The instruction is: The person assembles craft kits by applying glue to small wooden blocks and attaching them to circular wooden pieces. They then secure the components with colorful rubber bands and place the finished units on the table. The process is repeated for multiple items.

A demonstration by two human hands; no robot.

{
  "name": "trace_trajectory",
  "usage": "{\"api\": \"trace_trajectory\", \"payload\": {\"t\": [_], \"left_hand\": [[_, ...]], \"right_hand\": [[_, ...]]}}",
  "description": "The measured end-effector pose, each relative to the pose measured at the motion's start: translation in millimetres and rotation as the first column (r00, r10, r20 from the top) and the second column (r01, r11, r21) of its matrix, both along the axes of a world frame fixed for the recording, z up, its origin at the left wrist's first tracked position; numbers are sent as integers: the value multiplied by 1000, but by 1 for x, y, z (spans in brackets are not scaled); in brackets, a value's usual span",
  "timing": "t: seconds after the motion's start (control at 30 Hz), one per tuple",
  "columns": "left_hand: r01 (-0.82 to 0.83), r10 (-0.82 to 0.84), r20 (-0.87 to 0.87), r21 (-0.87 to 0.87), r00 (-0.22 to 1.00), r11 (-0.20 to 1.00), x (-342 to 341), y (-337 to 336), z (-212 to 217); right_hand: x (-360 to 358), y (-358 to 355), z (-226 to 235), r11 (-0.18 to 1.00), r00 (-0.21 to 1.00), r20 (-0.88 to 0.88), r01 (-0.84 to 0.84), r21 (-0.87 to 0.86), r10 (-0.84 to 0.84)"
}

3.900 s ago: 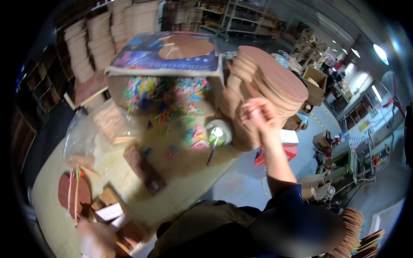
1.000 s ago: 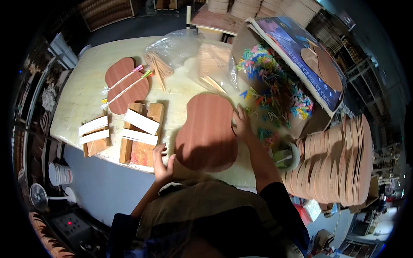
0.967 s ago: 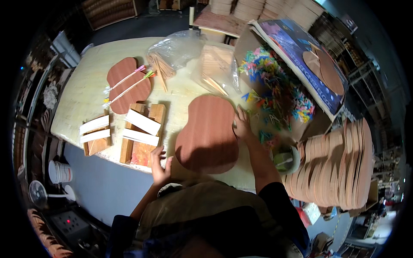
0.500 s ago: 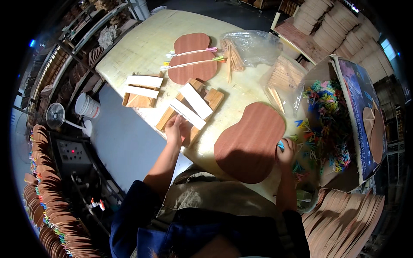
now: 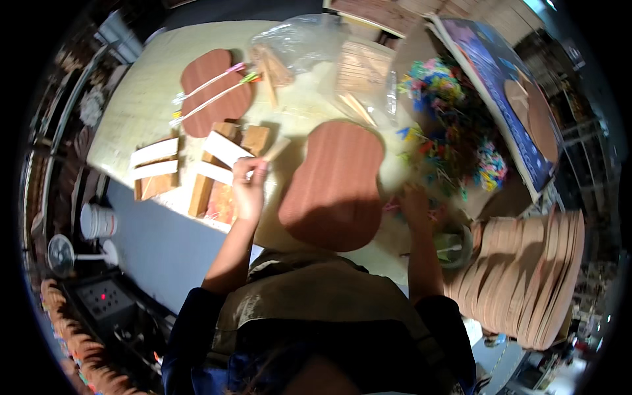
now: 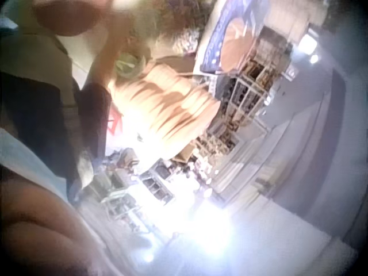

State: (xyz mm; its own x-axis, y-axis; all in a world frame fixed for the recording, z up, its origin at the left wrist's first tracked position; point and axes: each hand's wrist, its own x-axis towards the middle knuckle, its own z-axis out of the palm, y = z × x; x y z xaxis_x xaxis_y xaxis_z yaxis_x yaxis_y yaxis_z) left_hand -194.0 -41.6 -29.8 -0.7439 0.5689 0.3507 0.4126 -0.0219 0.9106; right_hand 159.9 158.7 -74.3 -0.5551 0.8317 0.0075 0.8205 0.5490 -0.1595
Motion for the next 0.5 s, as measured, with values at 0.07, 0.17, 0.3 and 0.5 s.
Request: {"api": "trace_trajectory", "payload": {"t": [0.07, 0.17, 0.3, 0.5], "left_hand": [[202, -247, -406, -152, 880, 968, 35, 30, 17], [426, -458, -474, -180, 752, 887, 65, 66, 9], [534, -561, -504, -214, 657, 818, 82, 95, -11], [569, -601, -461, -224, 653, 791, 88, 106, -29]], "right_hand": [[0, 8, -1, 995, 993, -88, 69, -71, -75], [-12, 8, 5, 905, 797, -477, 192, -380, -370], [-21, -7, 2, 537, 182, -567, -188, -822, -803], [-23, -21, -51, 416, -113, -413, -464, -782, -904]]}}
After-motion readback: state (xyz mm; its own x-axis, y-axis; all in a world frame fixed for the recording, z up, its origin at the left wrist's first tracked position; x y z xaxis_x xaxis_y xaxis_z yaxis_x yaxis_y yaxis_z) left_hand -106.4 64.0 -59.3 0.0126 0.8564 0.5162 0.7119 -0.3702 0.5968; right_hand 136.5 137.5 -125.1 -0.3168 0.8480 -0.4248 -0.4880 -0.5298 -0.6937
